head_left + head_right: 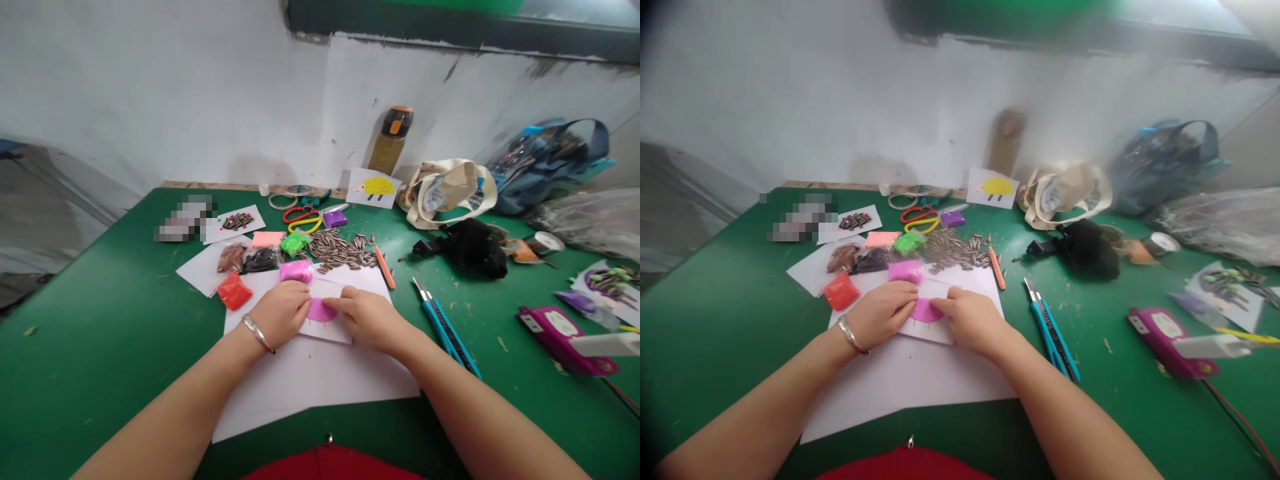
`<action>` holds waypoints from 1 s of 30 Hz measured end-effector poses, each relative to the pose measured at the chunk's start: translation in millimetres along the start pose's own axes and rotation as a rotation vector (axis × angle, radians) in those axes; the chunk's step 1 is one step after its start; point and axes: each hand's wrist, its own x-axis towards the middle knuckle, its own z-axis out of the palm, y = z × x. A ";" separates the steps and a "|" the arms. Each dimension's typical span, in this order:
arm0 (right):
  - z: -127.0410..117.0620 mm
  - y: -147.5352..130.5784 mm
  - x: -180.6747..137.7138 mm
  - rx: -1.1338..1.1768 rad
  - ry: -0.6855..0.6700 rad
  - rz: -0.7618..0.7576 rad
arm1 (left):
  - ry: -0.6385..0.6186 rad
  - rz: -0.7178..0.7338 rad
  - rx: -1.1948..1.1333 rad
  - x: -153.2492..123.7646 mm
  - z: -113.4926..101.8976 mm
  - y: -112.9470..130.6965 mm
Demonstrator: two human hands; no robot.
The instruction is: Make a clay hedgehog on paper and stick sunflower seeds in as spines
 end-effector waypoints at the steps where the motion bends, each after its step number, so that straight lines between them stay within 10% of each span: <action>1: -0.6 1.3 -1.9 0.032 0.007 -0.009 | 0.002 0.000 -0.003 0.0 0.2 -0.1; 30: -20.8 5.6 -21.4 0.139 -0.039 -0.055 | 0.001 0.019 0.005 0.1 -2.6 1.5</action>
